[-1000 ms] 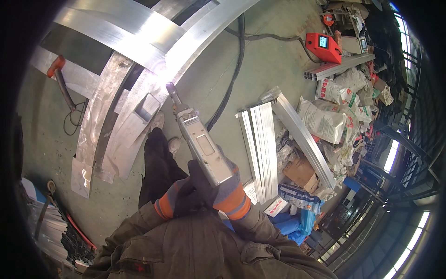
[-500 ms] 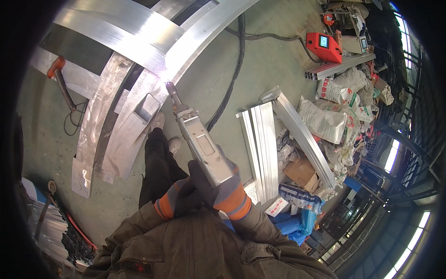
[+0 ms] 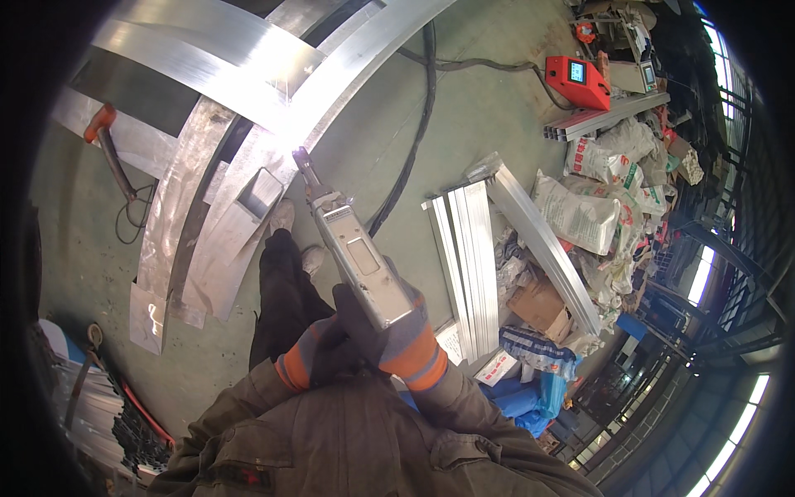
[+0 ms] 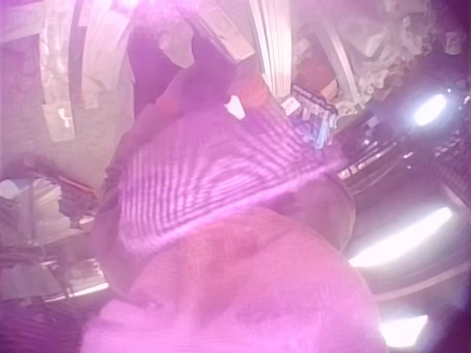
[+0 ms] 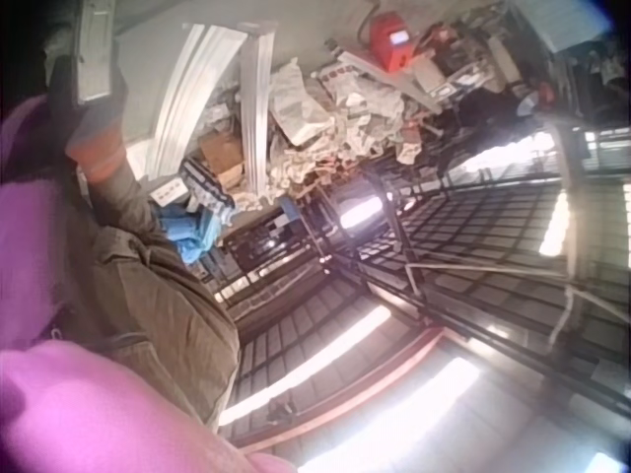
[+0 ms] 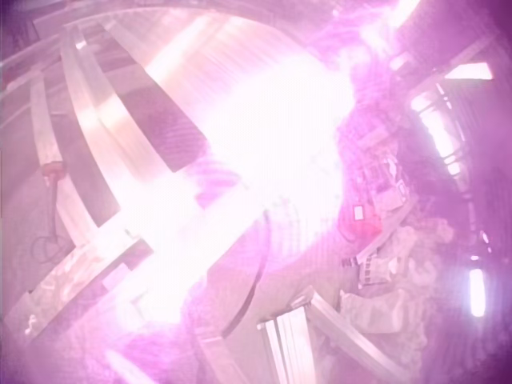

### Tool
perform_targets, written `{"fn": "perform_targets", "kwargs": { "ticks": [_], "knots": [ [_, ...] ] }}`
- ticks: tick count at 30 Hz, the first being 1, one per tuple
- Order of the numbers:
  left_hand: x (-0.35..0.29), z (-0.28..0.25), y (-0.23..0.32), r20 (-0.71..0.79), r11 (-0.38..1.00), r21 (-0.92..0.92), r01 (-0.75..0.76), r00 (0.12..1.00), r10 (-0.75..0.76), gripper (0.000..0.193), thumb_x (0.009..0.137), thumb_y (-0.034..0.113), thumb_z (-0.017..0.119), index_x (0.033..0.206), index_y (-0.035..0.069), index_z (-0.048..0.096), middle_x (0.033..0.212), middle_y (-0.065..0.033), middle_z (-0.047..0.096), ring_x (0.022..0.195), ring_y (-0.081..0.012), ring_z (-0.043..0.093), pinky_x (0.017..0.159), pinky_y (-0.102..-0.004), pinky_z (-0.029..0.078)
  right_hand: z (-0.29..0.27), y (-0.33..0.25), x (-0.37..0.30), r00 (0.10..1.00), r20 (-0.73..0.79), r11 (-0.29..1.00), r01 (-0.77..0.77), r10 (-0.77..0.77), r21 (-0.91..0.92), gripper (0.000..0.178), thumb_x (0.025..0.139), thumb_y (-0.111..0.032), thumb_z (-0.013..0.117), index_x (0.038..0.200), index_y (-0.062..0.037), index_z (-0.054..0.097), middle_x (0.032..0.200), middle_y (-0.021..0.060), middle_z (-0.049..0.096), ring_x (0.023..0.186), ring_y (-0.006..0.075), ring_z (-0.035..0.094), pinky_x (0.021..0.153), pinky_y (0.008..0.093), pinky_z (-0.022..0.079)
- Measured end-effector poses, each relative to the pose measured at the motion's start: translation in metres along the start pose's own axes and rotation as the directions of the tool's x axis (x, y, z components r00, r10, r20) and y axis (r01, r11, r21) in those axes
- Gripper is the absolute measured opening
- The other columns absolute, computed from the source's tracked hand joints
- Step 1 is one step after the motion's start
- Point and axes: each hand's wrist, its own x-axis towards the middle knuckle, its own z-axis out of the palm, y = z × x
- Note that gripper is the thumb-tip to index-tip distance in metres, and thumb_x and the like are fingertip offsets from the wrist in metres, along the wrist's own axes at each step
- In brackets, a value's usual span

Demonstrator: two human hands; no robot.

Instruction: The person welds aluminum strips onto a large curved metal panel using a handheld welding torch. They repeatedly position strips, weld seams, and reposition the panel to access different edges. The person also picks up additional strips from the floor and places them on the panel before welding.

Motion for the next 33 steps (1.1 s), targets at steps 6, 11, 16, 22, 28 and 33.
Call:
{"fn": "perform_targets", "kwargs": {
  "ticks": [6,11,16,22,28,33],
  "knots": [
    [0.002,-0.001,-0.001,0.024,0.989,0.123,-0.080,0.997,0.077,0.038,0.111,0.030,0.070,0.135,0.001,0.063,0.112,-0.0115,0.080,0.101,-0.0186,0.080,0.087,-0.0369,0.065,0.002,-0.006,-0.005,0.962,0.011,0.933,-0.268,0.274,0.239,0.023,0.090,-0.006,0.080,0.113,-0.0048,0.077,0.110,0.0183,0.073,0.090,0.0377,0.076,0.073,0.0451,0.061],
    [0.004,0.006,0.006,0.012,0.987,-0.114,0.115,0.993,-0.114,0.044,0.108,0.020,0.075,0.144,0.000,0.061,0.117,-0.0105,0.078,0.100,-0.0155,0.078,0.087,-0.0360,0.064,-0.003,0.002,-0.030,0.976,0.038,0.955,-0.216,0.213,0.204,0.026,0.085,-0.008,0.079,0.111,-0.0070,0.078,0.109,0.0150,0.074,0.094,0.0379,0.075,0.077,0.0459,0.061],
    [0.017,0.019,0.020,0.004,0.996,-0.052,-0.067,0.998,0.068,0.046,0.103,0.008,0.078,0.145,0.000,0.060,0.119,-0.0099,0.077,0.107,-0.0151,0.075,0.088,-0.0353,0.064,-0.021,0.002,-0.044,0.917,0.157,0.893,-0.393,0.366,0.219,0.026,0.083,-0.010,0.081,0.109,-0.0053,0.079,0.109,0.0152,0.074,0.098,0.0383,0.075,0.082,0.0473,0.062],
    [0.033,0.022,0.027,0.021,0.983,0.137,-0.124,0.992,0.122,0.048,0.102,0.006,0.078,0.146,0.002,0.058,0.125,-0.0115,0.075,0.108,-0.0168,0.074,0.090,-0.0368,0.063,-0.048,-0.014,-0.021,0.907,0.069,0.848,-0.414,0.416,0.331,0.034,0.101,-0.007,0.069,0.134,0.0000,0.068,0.114,0.0125,0.074,0.096,0.0233,0.073,0.081,0.0374,0.061],
    [0.025,0.014,0.014,0.074,0.992,-0.072,0.100,0.993,-0.094,0.050,0.106,0.010,0.076,0.150,0.003,0.055,0.133,-0.0114,0.073,0.118,-0.0196,0.072,0.097,-0.0401,0.063,-0.036,-0.015,-0.002,0.962,0.030,0.949,-0.272,0.270,0.160,0.033,0.082,-0.017,0.084,0.113,-0.0093,0.077,0.117,0.0162,0.073,0.102,0.0372,0.075,0.079,0.0455,0.063],
    [0.021,0.013,0.002,0.075,0.977,-0.184,0.111,0.992,-0.098,0.050,0.108,0.012,0.075,0.152,0.003,0.053,0.137,-0.0116,0.071,0.124,-0.0189,0.069,0.101,-0.0405,0.062,-0.021,0.001,-0.004,0.999,0.012,0.991,0.035,-0.033,-0.128,0.044,0.072,-0.027,0.087,0.113,-0.0139,0.077,0.118,0.0133,0.074,0.103,0.0394,0.072,0.074,0.0484,0.062]
  ]
}}
